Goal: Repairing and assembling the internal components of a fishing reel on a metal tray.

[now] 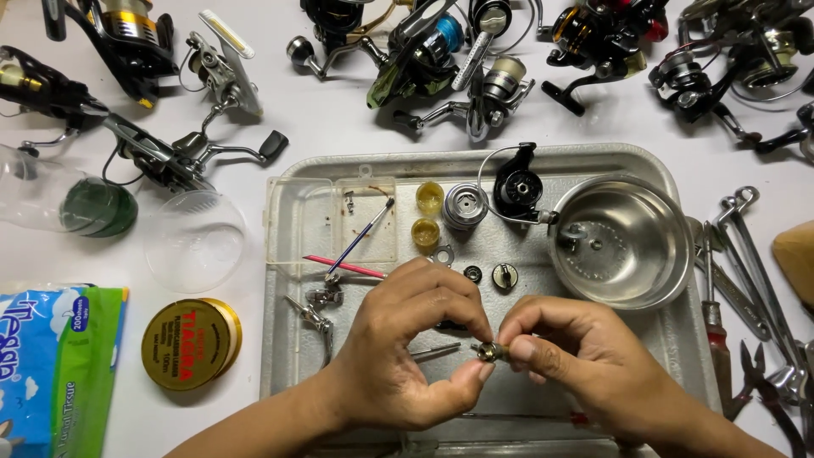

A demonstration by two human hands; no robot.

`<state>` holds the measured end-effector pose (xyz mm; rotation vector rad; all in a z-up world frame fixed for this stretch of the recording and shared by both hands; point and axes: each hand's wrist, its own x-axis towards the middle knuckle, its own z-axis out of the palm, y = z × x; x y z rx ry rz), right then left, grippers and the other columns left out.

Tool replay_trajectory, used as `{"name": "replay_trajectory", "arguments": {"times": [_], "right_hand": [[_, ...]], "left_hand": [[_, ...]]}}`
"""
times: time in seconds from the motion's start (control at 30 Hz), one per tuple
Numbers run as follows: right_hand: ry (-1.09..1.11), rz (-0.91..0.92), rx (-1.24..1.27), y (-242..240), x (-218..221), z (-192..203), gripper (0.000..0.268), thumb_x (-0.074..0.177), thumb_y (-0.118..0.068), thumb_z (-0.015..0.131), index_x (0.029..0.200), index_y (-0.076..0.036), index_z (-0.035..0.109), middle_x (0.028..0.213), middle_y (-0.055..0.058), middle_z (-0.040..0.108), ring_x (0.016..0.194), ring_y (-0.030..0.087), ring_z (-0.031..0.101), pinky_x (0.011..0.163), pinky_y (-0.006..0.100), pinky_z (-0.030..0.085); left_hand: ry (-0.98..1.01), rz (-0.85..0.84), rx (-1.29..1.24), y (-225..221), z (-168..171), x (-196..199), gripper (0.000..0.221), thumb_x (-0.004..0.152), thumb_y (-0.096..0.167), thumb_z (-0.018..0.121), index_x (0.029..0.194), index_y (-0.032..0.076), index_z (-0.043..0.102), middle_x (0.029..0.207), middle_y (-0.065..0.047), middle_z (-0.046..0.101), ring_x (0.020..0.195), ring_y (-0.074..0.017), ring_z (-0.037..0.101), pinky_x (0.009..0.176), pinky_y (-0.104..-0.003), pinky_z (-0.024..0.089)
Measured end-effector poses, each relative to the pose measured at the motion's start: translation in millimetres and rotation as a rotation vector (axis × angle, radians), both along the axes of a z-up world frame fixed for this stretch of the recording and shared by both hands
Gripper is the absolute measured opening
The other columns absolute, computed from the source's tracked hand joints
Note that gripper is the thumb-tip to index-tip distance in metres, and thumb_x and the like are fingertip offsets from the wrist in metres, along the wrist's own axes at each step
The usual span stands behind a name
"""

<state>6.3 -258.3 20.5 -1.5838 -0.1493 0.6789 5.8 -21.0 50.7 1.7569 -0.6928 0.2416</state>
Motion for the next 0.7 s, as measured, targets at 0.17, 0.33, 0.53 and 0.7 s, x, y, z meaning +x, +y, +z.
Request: {"name": "replay_trajectory", "arguments": {"times": [0.17, 0.33, 0.53, 0.7], "right_hand": [[0.089, 0.033, 0.055, 1.1, 3.7, 0.3, 0.023, 0.089, -0.022, 0.076, 0.095, 0.000, 0.078, 0.073, 0.007, 0.067, 0.063, 0.016, 0.061, 0.057, 0.030, 0.052], [0.134, 0.030, 0.049, 0.9, 4.3, 0.7, 0.022, 0.087, -0.021, 0.078, 0.096, -0.001, 0.076, 0.073, 0.009, 0.067, 0.061, 0.017, 0.061, 0.057, 0.029, 0.051], [0.050, 0.089, 0.045, 1.1, 6.4, 3.0, 0.018, 0.087, -0.021, 0.078, 0.095, -0.005, 0.075, 0.087, 0.005, 0.069, 0.081, 0.014, 0.063, 0.072, 0.029, 0.051], [0.131, 0.074, 0.178, 2.4, 7.0, -0.1, 0.020, 0.092, -0.019, 0.073, 0.095, 0.001, 0.073, 0.075, 0.009, 0.063, 0.063, 0.017, 0.058, 0.060, 0.030, 0.051]], "left_hand": [[0.006, -0.006, -0.010, -0.7, -2.2, -1.6, 0.017, 0.077, 0.013, 0.072, 0.092, 0.010, 0.065, 0.092, -0.005, 0.066, 0.080, -0.0209, 0.064, 0.078, -0.033, 0.050], [0.001, 0.001, -0.004, -0.7, -2.5, -1.8, 0.016, 0.077, 0.014, 0.071, 0.092, 0.010, 0.064, 0.092, -0.005, 0.066, 0.081, -0.0214, 0.064, 0.079, -0.034, 0.049], [-0.006, -0.018, -0.022, 0.2, -3.8, -0.8, 0.016, 0.079, 0.013, 0.071, 0.093, 0.010, 0.064, 0.091, -0.006, 0.066, 0.082, -0.0221, 0.065, 0.078, -0.035, 0.050], [-0.005, -0.022, -0.025, 0.3, -5.7, -0.6, 0.018, 0.078, 0.012, 0.071, 0.094, 0.011, 0.063, 0.091, -0.004, 0.066, 0.082, -0.0212, 0.064, 0.079, -0.034, 0.049]]}}
